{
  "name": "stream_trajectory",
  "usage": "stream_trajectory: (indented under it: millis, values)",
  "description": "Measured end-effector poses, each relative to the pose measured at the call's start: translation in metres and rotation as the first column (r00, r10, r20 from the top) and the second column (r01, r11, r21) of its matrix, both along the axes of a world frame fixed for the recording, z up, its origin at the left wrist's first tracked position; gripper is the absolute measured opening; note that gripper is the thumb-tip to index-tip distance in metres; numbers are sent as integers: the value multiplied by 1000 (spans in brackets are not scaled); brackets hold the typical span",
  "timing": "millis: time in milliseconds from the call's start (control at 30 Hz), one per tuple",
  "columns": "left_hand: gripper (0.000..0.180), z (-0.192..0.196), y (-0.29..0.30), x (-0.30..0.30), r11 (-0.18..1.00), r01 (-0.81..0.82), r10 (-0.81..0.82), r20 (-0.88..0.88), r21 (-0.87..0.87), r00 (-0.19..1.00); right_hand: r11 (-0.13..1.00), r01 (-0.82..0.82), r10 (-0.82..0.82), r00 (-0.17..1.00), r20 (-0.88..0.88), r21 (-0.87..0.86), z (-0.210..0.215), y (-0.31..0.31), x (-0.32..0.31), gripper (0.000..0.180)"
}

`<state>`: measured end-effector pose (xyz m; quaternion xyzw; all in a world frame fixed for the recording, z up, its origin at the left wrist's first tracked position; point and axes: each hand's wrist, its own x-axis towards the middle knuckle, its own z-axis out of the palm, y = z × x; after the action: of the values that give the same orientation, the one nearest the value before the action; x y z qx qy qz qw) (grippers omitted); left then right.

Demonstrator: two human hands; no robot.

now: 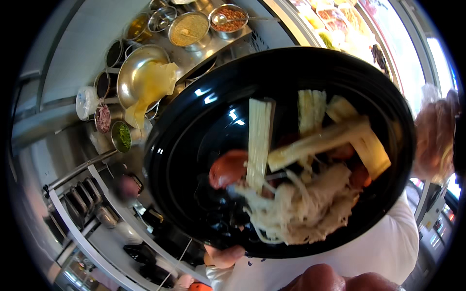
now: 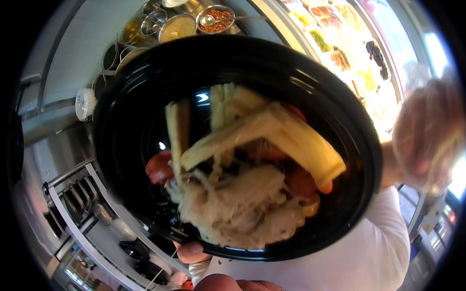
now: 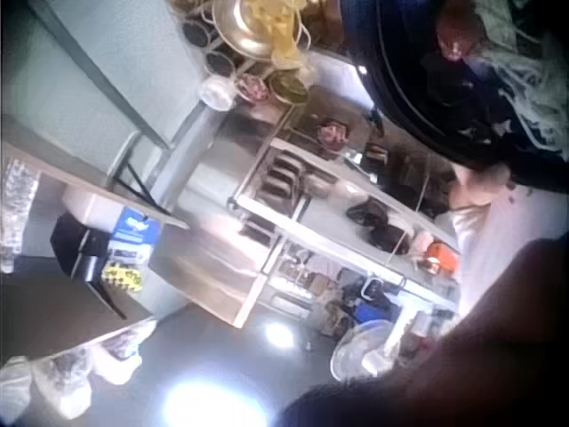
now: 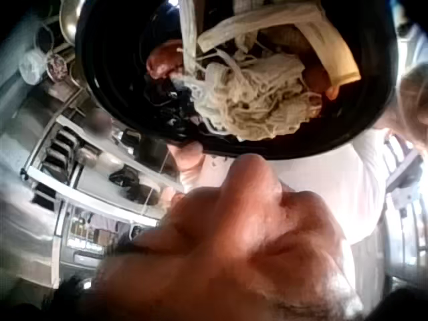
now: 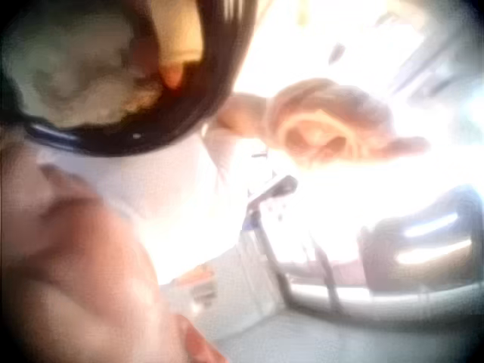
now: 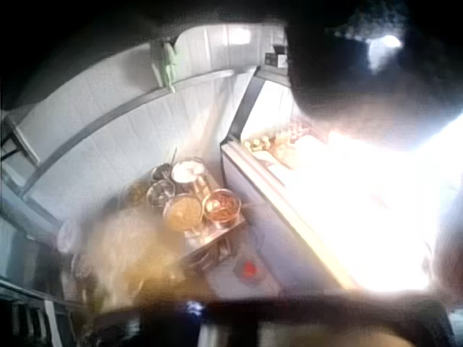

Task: The person assembles a plate of food by picking various ingredients from a refrigerated display case. They use their hands to transfer items such as meat, vegetables, and noodles into a black bowl held in the left hand.

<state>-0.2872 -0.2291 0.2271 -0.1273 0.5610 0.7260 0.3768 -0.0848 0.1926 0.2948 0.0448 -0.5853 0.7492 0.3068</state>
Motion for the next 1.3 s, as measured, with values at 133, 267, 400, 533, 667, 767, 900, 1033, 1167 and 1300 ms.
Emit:
stream_trajectory:
  millis: [133,267,400,533,667,767,900,1033,1167,1300]
  values:
    - [79,11,-18,8,995,-100,99,-21,-27,995,880,389,-421,904,72,272,-32,19,38,74]
    - [80,3,-20,7,998,-66,67,-24,16,997,873,467,-484,865,131,141,-49,10,9,65]
    - [81,3,-18,10,997,-64,64,-20,36,998,837,540,-545,810,217,90,-77,22,27,59]
    - [83,6,0,16,996,-53,54,-14,68,998,780,616,-615,721,321,112,-117,58,43,55]
    - [84,3,35,23,988,-15,14,7,155,1000,666,743,-669,557,491,65,-160,115,62,46]
    - [85,-9,83,25,958,46,-63,52,282,997,482,874,-702,345,623,58,-193,185,86,34]
    - [87,-29,188,29,907,49,-98,98,418,990,475,879,-692,407,596,-47,-278,350,163,14]
    - [77,-66,280,39,923,-30,1,78,384,997,445,894,-728,323,605,58,-264,434,165,22]
    - [66,-111,313,42,961,43,-79,123,273,989,455,890,-717,353,600,20,-219,397,102,15]
    - [56,-151,327,42,966,59,-103,164,252,981,746,647,-472,681,560,-159,-180,305,50,21]
